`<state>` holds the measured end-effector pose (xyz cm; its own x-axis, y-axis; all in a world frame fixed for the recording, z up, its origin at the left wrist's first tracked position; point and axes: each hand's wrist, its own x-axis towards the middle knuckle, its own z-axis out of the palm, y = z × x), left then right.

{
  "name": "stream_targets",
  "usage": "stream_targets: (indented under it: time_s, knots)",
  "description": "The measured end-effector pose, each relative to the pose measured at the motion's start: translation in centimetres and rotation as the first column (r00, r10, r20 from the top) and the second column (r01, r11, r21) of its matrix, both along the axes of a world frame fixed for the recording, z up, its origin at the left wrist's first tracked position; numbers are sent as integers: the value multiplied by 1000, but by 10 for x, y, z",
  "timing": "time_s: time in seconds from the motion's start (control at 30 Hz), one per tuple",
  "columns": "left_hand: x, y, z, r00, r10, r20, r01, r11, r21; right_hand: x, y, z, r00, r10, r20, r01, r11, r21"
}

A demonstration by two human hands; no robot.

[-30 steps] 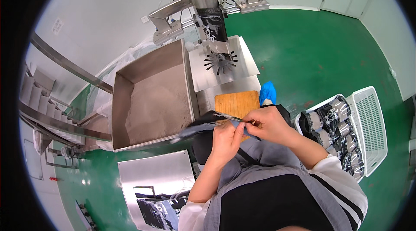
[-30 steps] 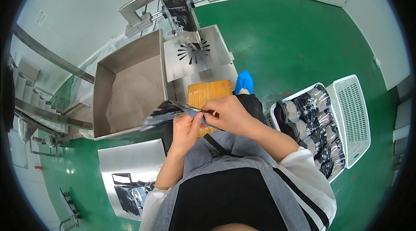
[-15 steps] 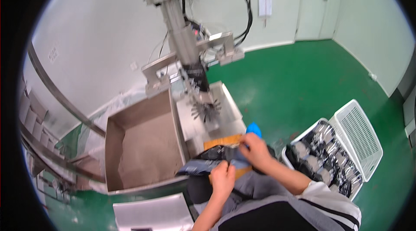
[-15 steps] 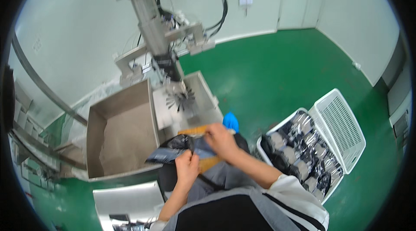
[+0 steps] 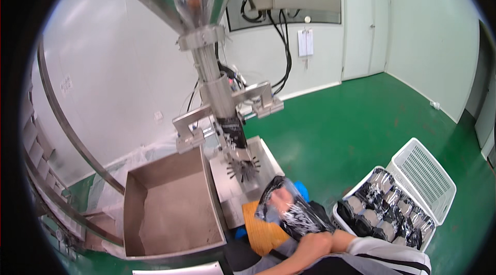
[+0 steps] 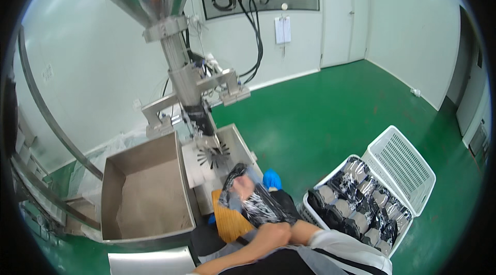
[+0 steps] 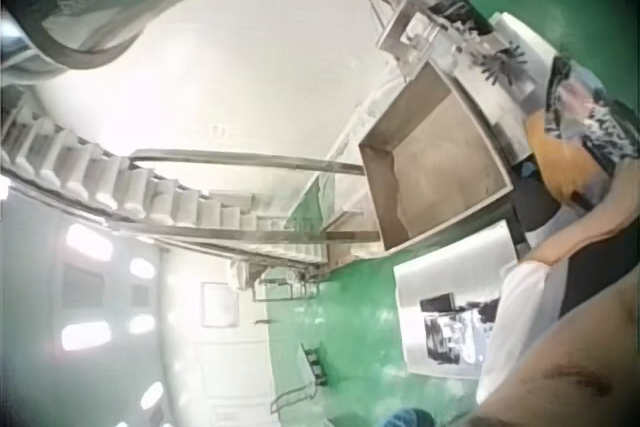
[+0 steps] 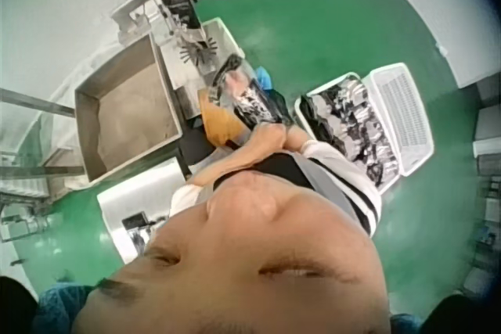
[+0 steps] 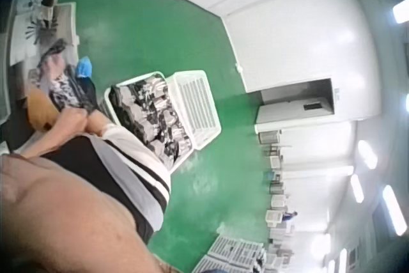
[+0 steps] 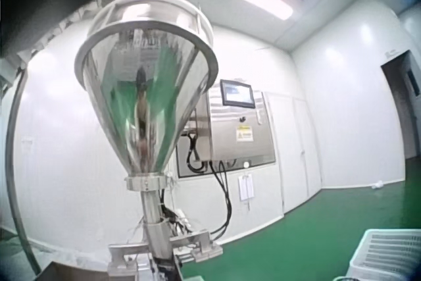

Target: Filling product into bags using an industrial dispenser and weighing the filled bags on a scale.

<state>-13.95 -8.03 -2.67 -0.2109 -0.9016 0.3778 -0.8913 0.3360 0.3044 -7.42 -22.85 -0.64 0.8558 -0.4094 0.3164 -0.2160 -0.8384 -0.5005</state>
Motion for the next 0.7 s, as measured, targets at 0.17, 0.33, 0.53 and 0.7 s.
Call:
stream_targets:
  time_s: [0.17, 0.33, 0.53, 0.7]
  knots:
    - [5, 3, 23, 980, 45, -193, -36, 998, 51, 36, 14, -40, 952, -271, 141, 248, 956, 159]
    - [67, 8, 58, 961, 252, -115, -248, 967, 53, -8, 16, -33, 952, 284, 115, -199, 859, -472]
    - [164, 15, 102, 817, 124, -563, -5, 978, 208, -79, 48, 101, 752, 505, -424, -607, 782, -144]
    - [246, -27, 86, 548, 185, -816, 88, 957, 276, -62, 14, 155, 777, 392, -492, -629, 505, -591]
